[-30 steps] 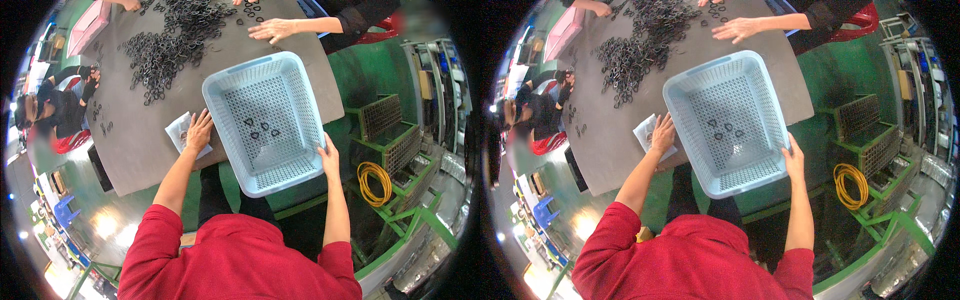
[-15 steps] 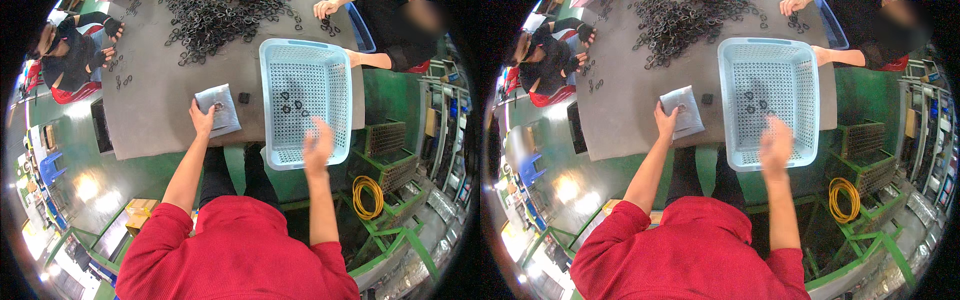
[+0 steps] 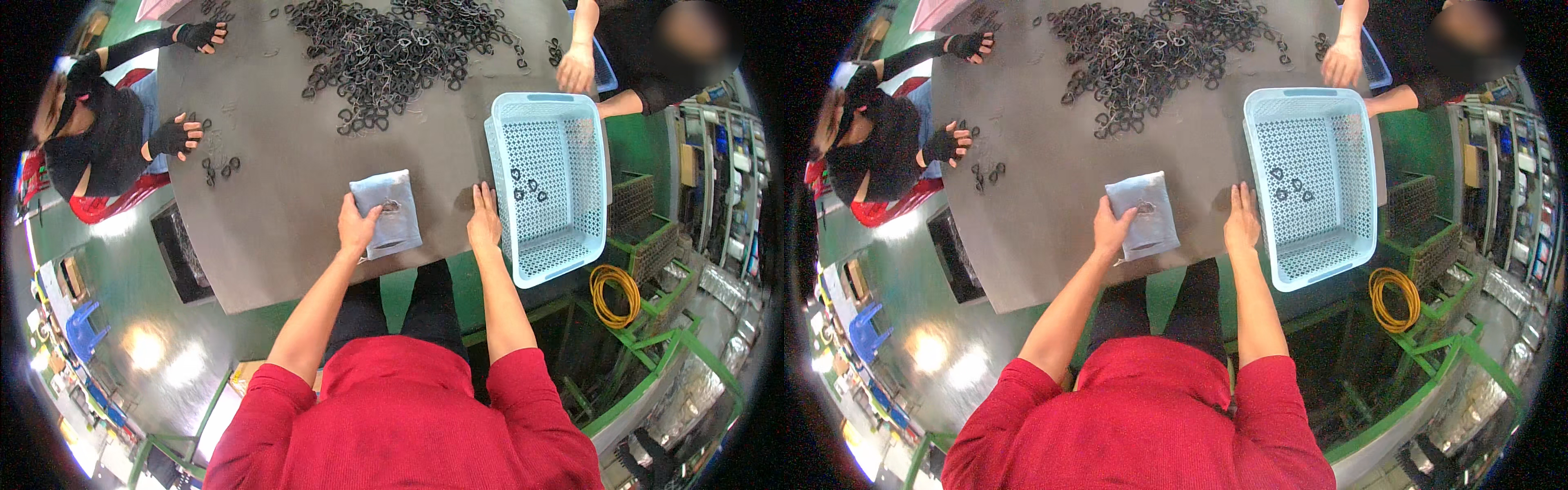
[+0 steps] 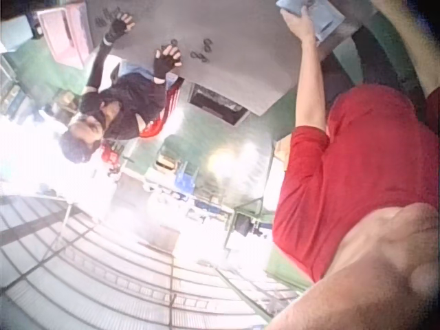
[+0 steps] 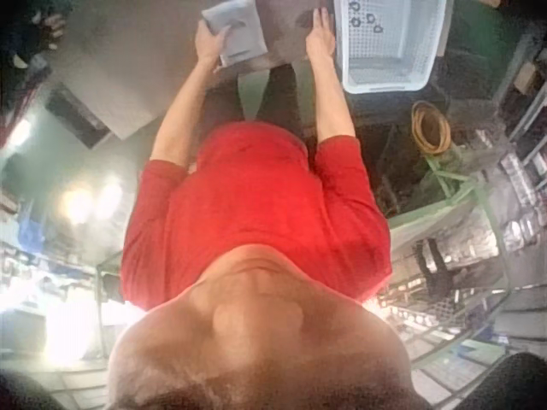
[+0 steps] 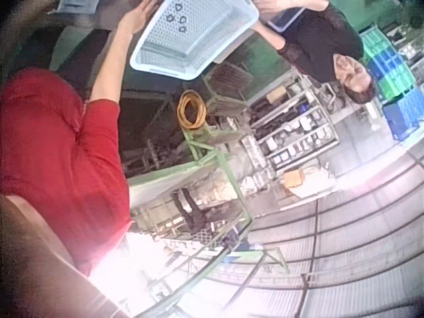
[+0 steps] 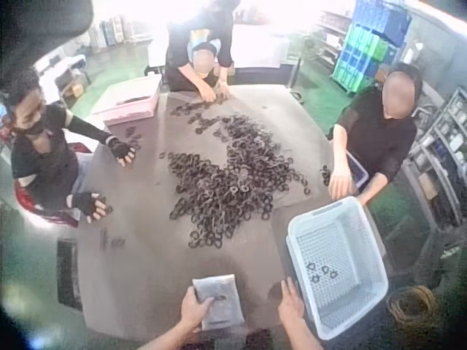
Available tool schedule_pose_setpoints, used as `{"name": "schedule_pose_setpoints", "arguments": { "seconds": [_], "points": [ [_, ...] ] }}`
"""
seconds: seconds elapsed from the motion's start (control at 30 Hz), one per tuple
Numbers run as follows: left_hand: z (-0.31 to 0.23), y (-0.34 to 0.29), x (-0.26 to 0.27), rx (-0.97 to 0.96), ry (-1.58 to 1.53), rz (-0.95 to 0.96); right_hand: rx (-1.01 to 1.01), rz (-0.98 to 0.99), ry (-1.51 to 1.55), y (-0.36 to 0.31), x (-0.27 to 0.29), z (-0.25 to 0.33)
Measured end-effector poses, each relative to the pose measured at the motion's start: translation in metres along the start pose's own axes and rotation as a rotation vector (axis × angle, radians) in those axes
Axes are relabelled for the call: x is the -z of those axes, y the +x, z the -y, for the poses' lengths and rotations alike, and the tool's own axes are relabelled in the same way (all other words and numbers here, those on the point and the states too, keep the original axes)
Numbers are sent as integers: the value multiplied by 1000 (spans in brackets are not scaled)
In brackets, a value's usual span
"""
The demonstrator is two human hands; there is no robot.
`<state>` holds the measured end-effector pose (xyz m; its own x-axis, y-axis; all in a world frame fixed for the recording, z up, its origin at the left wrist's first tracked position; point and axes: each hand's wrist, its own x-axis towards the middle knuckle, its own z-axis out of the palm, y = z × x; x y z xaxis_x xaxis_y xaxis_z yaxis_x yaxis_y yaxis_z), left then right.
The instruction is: The person sorts small black plastic D-ring components from a large pile on a table, picking them up and placing them into a blue plastic basket and a small white pouch.
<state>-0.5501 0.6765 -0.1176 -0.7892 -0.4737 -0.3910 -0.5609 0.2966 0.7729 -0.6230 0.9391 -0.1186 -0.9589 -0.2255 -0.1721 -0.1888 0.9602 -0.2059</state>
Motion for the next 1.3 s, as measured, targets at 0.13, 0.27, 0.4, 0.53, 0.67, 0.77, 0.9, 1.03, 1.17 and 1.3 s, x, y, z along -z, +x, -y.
{"name": "schedule_pose_setpoints", "arguments": {
  "seconds": [0.13, 0.27, 0.4, 0.53, 0.67, 0.77, 0.9, 1.03, 1.17, 1.3],
  "points": [
    [-11, 7, -22, -205, 131, 63, 77, -147, 147, 48, 34, 56],
    [-49, 15, -22, -89, -36, 431, 128, -182, 389, 134, 35, 102],
    [-38, 60, 18, -317, 79, 69, -197, -374, 241, 197, 15, 105],
    [-64, 95, 42, -249, -12, -66, -301, -262, 274, 221, -2, 103],
    [-170, 90, -6, -686, -7, 125, -102, -312, 373, 200, -19, 120],
    [-225, 86, -68, -674, 117, 327, -38, -227, 294, 187, -9, 162],
    [-238, 93, -95, -494, 282, 653, -11, -312, 461, 176, -1, 161],
    [-206, 88, -66, -531, 140, 502, -99, -269, 331, 187, -7, 190],
    [-178, 118, 20, -751, 305, -81, 149, -182, 442, 168, -29, 242],
    [-98, 141, 97, -213, -39, -289, 211, 21, 622, 154, -39, 276]
  ]
}}
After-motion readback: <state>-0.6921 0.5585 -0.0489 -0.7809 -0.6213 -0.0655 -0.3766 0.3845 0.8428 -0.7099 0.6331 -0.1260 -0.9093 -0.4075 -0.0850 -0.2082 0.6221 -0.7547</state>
